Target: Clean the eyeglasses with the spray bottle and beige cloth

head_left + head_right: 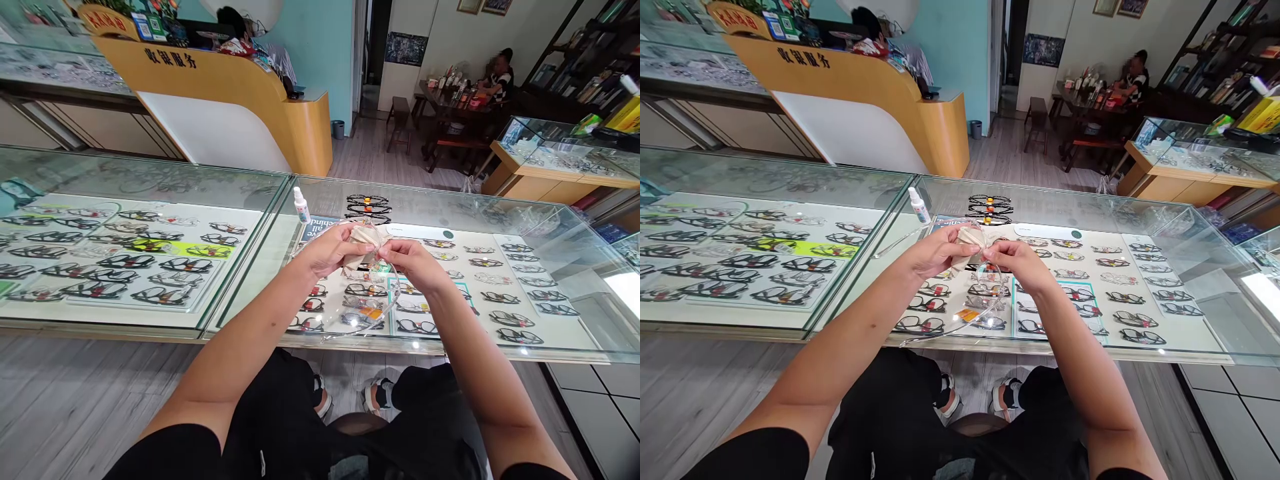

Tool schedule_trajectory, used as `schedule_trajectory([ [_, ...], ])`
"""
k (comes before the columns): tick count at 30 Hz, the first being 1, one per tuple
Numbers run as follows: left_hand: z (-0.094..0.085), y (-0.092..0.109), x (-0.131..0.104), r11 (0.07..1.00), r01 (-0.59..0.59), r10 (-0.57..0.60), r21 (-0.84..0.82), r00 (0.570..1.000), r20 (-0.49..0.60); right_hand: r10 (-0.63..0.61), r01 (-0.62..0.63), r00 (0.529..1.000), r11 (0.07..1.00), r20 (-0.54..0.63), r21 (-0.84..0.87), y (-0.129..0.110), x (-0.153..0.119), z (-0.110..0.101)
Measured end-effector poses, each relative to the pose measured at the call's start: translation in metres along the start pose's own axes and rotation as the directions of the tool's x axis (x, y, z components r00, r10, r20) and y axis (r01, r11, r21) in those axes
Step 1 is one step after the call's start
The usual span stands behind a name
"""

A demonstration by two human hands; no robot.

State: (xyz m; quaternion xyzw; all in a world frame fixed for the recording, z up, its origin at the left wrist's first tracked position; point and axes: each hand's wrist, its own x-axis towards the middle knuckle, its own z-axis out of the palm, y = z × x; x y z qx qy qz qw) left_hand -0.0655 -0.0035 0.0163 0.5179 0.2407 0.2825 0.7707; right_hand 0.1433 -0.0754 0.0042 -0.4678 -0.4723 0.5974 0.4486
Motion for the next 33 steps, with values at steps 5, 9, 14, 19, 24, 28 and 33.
schedule_trajectory([
  [5,0.0,-0.005,0.001,0.996,-0.053,0.055,0.066,0.998,-0.037,0.008,-0.009,1.0,1.0,0.024,0.02,0.001,0.001,-0.002],
  [9,0.003,-0.012,0.004,0.986,-0.102,0.115,0.13,0.989,-0.097,0.013,-0.014,0.999,1.0,0.048,0.023,0.001,0.001,-0.004],
  [14,0.01,-0.018,0.007,0.985,-0.101,0.127,0.138,0.973,-0.192,0.01,-0.01,0.999,1.0,0.04,0.006,0.001,0.001,-0.003],
  [19,0.01,-0.018,0.009,0.991,-0.129,0.131,0.024,0.971,-0.2,-0.003,0.004,1.0,1.0,0.02,-0.007,0.002,0.003,-0.002],
  [24,0.005,-0.01,0.008,0.98,-0.114,0.077,-0.164,0.973,-0.216,-0.015,0.014,1.0,1.0,0.025,0.013,0.0,0.005,0.0],
  [28,0.004,-0.006,0.005,0.992,-0.031,0.014,-0.119,0.989,-0.149,-0.007,0.006,1.0,0.998,0.006,0.057,0.0,0.004,0.001],
  [33,0.001,-0.008,0.003,0.999,0.033,-0.037,-0.037,0.992,-0.121,0.03,-0.028,0.999,0.998,-0.028,0.06,0.003,0.003,-0.002],
])
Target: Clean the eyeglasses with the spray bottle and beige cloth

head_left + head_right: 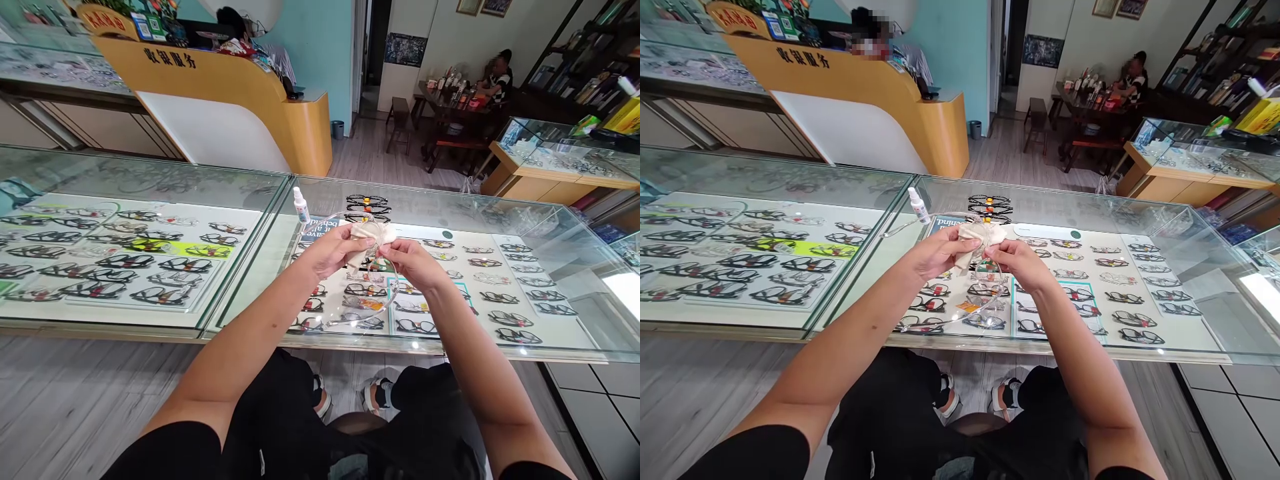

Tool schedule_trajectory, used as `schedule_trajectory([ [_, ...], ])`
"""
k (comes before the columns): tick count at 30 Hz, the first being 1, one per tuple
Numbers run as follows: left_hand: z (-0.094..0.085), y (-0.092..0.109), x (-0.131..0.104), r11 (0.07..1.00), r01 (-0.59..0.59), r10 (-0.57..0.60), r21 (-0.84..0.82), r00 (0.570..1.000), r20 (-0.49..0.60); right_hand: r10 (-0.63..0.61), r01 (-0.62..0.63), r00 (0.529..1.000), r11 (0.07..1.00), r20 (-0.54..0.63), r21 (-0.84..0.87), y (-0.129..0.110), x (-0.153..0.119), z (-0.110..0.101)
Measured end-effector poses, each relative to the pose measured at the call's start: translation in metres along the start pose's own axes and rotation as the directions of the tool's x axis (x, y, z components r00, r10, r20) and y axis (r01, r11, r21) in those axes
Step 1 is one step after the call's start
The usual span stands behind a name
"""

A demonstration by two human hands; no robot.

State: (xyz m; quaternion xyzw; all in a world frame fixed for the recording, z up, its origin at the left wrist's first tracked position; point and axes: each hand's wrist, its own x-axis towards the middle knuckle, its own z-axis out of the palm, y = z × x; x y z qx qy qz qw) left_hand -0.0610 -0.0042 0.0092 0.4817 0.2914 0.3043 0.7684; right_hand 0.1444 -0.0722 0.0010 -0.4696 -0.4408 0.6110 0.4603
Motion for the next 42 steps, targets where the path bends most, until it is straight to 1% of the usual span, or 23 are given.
schedule_trajectory([
  [3,-0.003,0.003,-0.002,0.994,0.008,-0.013,0.111,0.999,0.049,0.013,-0.013,1.0,1.0,0.004,-0.013,0.001,0.0,-0.001],
  [6,-0.005,0.008,-0.006,0.968,-0.079,0.054,0.237,0.992,0.11,0.02,-0.019,0.999,1.0,0.036,-0.021,0.0,-0.001,0.0],
  [9,-0.005,0.01,-0.007,0.948,-0.149,0.117,0.282,0.985,0.128,0.018,-0.017,0.998,1.0,0.062,-0.014,-0.001,-0.002,0.002],
  [13,-0.005,0.004,-0.002,0.952,-0.163,0.128,0.258,0.981,0.147,0.013,-0.015,0.996,1.0,0.092,0.026,-0.002,-0.003,0.003],
  [16,-0.006,0.0,0.001,0.951,-0.175,0.134,0.256,0.977,0.168,0.035,-0.037,0.99,0.999,0.133,0.012,-0.003,-0.003,0.003],
  [21,0.0,-0.001,0.0,0.943,-0.218,0.191,0.25,0.973,0.13,0.038,-0.042,0.977,0.999,0.208,0.013,-0.004,-0.004,0.003],
  [25,0.009,-0.002,-0.002,0.942,-0.25,0.241,0.225,0.968,0.065,0.055,-0.063,0.98,0.997,0.19,0.036,-0.001,-0.004,0.004],
  [28,0.011,-0.005,0.0,0.936,-0.275,0.283,0.222,0.959,-0.008,0.088,-0.098,0.981,0.994,0.172,0.05,0.001,-0.003,0.003],
  [30,0.01,-0.007,0.002,0.929,-0.296,0.308,0.223,0.951,-0.022,0.088,-0.099,0.984,0.993,0.157,0.066,0.002,-0.002,0.002],
  [32,0.009,-0.007,0.003,0.93,-0.309,0.318,0.199,0.948,-0.012,0.055,-0.067,0.99,0.994,0.131,0.083,0.002,-0.001,0.002],
  [34,0.008,-0.005,0.003,0.946,-0.298,0.303,0.124,0.953,-0.02,0.014,-0.024,0.995,0.995,0.102,0.096,0.001,-0.001,0.002],
  [37,0.008,-0.001,0.002,0.972,-0.235,0.235,-0.005,0.972,-0.027,-0.025,0.017,0.997,0.993,0.075,0.114,0.001,-0.001,0.006],
  [39,0.007,0.002,0.001,0.979,-0.196,0.196,-0.05,0.981,-0.013,-0.045,0.039,0.997,0.993,0.054,0.116,0.001,-0.001,0.008],
  [42,0.004,0.002,0.0,0.98,-0.172,0.172,-0.098,0.985,-0.013,-0.061,0.058,0.998,0.994,0.032,0.097,0.0,-0.001,0.008],
])
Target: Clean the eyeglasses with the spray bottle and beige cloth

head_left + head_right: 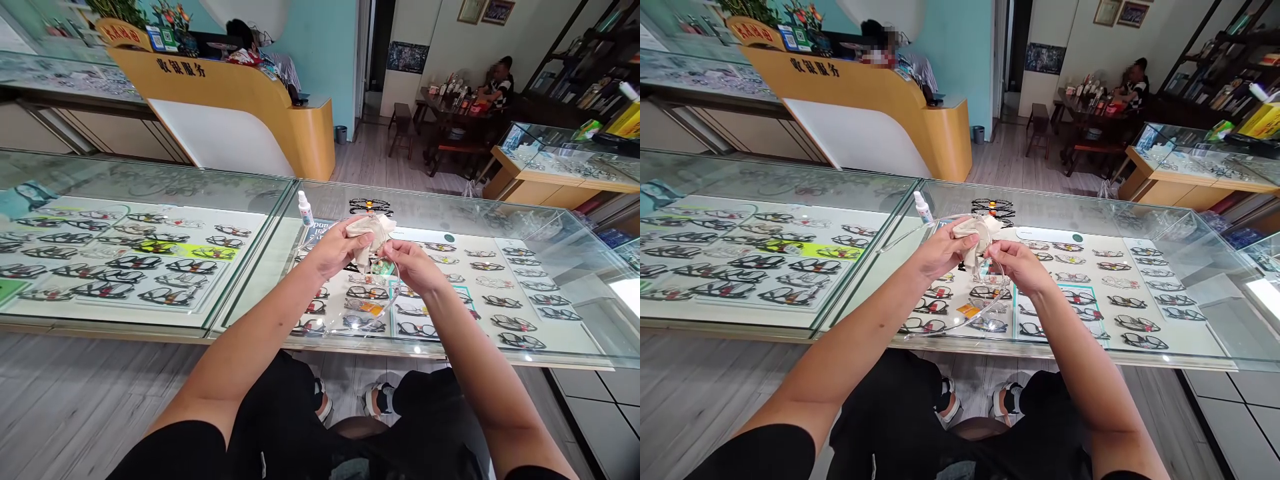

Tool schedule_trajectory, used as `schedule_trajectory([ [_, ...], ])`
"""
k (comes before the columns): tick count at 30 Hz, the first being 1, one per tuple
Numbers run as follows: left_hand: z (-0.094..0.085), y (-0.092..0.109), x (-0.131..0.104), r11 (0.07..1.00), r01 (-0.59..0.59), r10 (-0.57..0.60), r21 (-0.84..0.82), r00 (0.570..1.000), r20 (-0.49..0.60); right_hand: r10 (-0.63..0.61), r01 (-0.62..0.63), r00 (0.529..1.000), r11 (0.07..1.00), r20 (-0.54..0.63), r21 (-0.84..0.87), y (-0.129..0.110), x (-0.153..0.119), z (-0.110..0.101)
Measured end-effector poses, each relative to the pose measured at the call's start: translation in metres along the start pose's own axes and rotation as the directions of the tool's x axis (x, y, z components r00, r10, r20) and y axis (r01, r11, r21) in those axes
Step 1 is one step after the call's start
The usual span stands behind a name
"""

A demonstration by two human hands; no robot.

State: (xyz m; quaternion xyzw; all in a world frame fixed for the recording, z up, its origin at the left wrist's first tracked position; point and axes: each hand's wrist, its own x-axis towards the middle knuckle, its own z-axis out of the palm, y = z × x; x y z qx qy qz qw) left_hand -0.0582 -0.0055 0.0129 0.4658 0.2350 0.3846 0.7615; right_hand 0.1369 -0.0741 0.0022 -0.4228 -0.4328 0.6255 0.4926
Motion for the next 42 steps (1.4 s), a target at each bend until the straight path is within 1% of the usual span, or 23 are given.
schedule_trajectory([
  [5,-0.005,0.001,0.001,0.994,0.107,-0.105,-0.03,0.993,0.052,-0.003,0.003,1.0,1.0,0.012,0.001,-0.002,0.0,-0.005],
  [7,-0.005,0.003,0.0,0.993,0.113,-0.11,-0.037,0.991,0.069,-0.016,0.016,1.0,1.0,0.02,0.022,-0.003,0.0,-0.006],
  [10,-0.003,0.005,-0.001,0.996,0.092,-0.09,-0.023,0.994,0.067,-0.007,0.006,0.999,0.999,0.034,0.037,-0.003,0.0,-0.006],
  [15,0.0,0.004,-0.002,0.992,0.075,-0.083,0.097,0.993,0.079,0.028,-0.028,1.0,1.0,0.003,-0.001,0.002,0.002,-0.005],
  [19,-0.001,0.0,-0.002,0.986,-0.005,-0.008,0.166,0.997,0.08,0.042,-0.041,0.999,0.999,0.031,-0.025,0.004,0.002,-0.005],
  [23,0.002,-0.007,-0.002,0.979,-0.066,0.061,0.191,0.998,0.032,0.047,-0.045,0.997,0.998,0.064,-0.032,0.003,0.001,-0.003],
  [27,0.007,-0.012,-0.002,0.966,-0.088,0.101,0.244,0.994,-0.042,0.076,-0.073,0.992,0.997,0.103,-0.03,0.005,0.0,0.001],
  [29,0.008,-0.012,-0.002,0.958,-0.107,0.126,0.265,0.99,-0.057,0.086,-0.083,0.991,0.996,0.106,-0.026,0.006,0.001,0.001],
  [32,0.006,-0.009,0.0,0.967,-0.102,0.114,0.233,0.993,-0.038,0.062,-0.061,0.997,0.998,0.05,-0.015,0.005,0.002,-0.001],
  [35,0.002,-0.004,0.001,0.991,-0.034,0.037,0.127,0.999,-0.018,0.003,-0.003,1.0,1.0,-0.007,-0.021,0.003,0.003,-0.003],
  [37,0.0,-0.002,0.001,0.997,-0.005,0.006,0.083,1.0,-0.021,-0.016,0.015,1.0,1.0,-0.009,-0.019,0.002,0.003,-0.005],
  [42,-0.002,-0.006,0.001,0.988,-0.062,0.059,0.141,0.998,0.025,0.015,-0.015,0.999,1.0,0.029,0.005,0.007,0.004,-0.006],
])
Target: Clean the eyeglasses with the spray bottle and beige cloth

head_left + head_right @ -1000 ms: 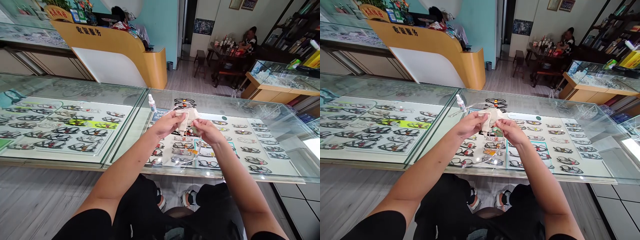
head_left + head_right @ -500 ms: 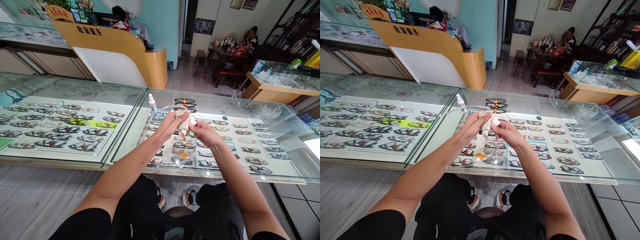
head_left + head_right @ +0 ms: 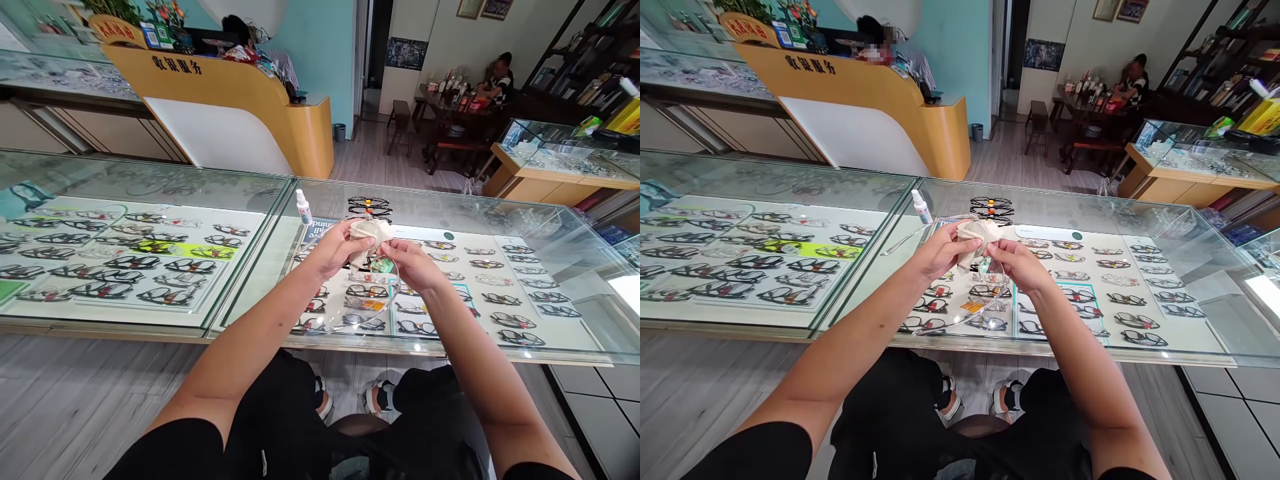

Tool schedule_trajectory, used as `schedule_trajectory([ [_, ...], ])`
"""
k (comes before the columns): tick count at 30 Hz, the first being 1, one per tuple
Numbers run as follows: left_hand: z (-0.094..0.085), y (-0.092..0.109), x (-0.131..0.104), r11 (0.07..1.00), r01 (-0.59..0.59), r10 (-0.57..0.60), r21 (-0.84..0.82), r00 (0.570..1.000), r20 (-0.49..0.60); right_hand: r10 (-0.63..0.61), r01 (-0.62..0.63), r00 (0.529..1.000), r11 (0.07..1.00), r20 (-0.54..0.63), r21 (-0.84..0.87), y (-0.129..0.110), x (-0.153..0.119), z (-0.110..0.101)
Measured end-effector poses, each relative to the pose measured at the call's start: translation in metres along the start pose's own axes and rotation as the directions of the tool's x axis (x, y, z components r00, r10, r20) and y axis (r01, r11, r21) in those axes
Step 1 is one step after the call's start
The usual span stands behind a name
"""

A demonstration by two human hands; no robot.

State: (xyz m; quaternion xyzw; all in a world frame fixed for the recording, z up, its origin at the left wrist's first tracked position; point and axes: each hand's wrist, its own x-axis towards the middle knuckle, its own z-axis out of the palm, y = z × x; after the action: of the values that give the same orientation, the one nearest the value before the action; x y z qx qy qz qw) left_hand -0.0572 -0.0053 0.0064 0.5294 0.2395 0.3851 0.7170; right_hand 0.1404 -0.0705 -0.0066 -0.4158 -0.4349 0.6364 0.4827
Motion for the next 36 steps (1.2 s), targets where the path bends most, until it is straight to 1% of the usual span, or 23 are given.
schedule_trajectory([
  [2,0.002,-0.003,0.0,1.0,-0.012,0.013,0.014,1.0,-0.003,0.004,-0.004,1.0,1.0,0.014,-0.002,0.003,0.0,0.0],
  [7,0.009,-0.01,0.003,0.999,-0.033,0.034,0.016,0.996,-0.081,0.027,-0.029,0.996,0.999,0.082,0.026,0.004,-0.001,0.004],
  [10,0.01,-0.011,0.005,0.996,-0.083,0.084,0.008,0.991,-0.109,0.028,-0.031,0.997,0.999,0.067,0.042,0.002,-0.002,0.006],
  [12,0.008,-0.01,0.005,0.996,-0.092,0.09,-0.014,0.991,-0.101,0.024,-0.025,0.999,0.998,0.03,0.053,0.0,-0.002,0.006],
  [16,0.002,-0.003,0.004,0.997,-0.019,0.016,-0.074,0.999,-0.043,-0.011,0.011,1.0,0.998,-0.008,0.062,-0.003,-0.002,0.003],
  [18,0.0,-0.001,0.002,0.998,-0.012,0.009,-0.067,0.999,-0.04,-0.022,0.023,1.0,0.998,-0.012,0.062,-0.003,-0.001,0.001],
  [23,0.004,-0.002,-0.001,0.999,-0.045,0.046,0.03,0.998,-0.033,-0.003,0.001,0.999,0.999,0.05,0.046,0.002,-0.001,0.002],
  [27,0.01,-0.004,-0.001,0.993,-0.096,0.102,0.076,0.991,-0.082,0.003,-0.005,0.999,0.999,0.05,0.044,0.004,-0.003,0.007],
  [31,0.01,-0.006,0.0,0.987,-0.121,0.128,0.107,0.99,-0.064,0.014,-0.017,0.997,0.999,0.07,0.044,0.004,-0.003,0.01],
  [33,0.007,-0.006,0.002,0.987,-0.132,0.139,0.096,0.988,-0.067,0.016,-0.018,0.999,0.999,0.041,0.044,0.002,-0.003,0.009],
  [34,0.005,-0.005,0.002,0.99,-0.122,0.126,0.078,0.99,-0.06,0.013,-0.013,1.0,0.999,0.015,0.041,0.001,-0.003,0.008],
  [36,0.0,-0.003,0.003,0.997,-0.065,0.065,0.034,0.998,-0.016,-0.004,0.005,0.999,1.0,-0.035,0.031,-0.001,-0.003,0.005],
])
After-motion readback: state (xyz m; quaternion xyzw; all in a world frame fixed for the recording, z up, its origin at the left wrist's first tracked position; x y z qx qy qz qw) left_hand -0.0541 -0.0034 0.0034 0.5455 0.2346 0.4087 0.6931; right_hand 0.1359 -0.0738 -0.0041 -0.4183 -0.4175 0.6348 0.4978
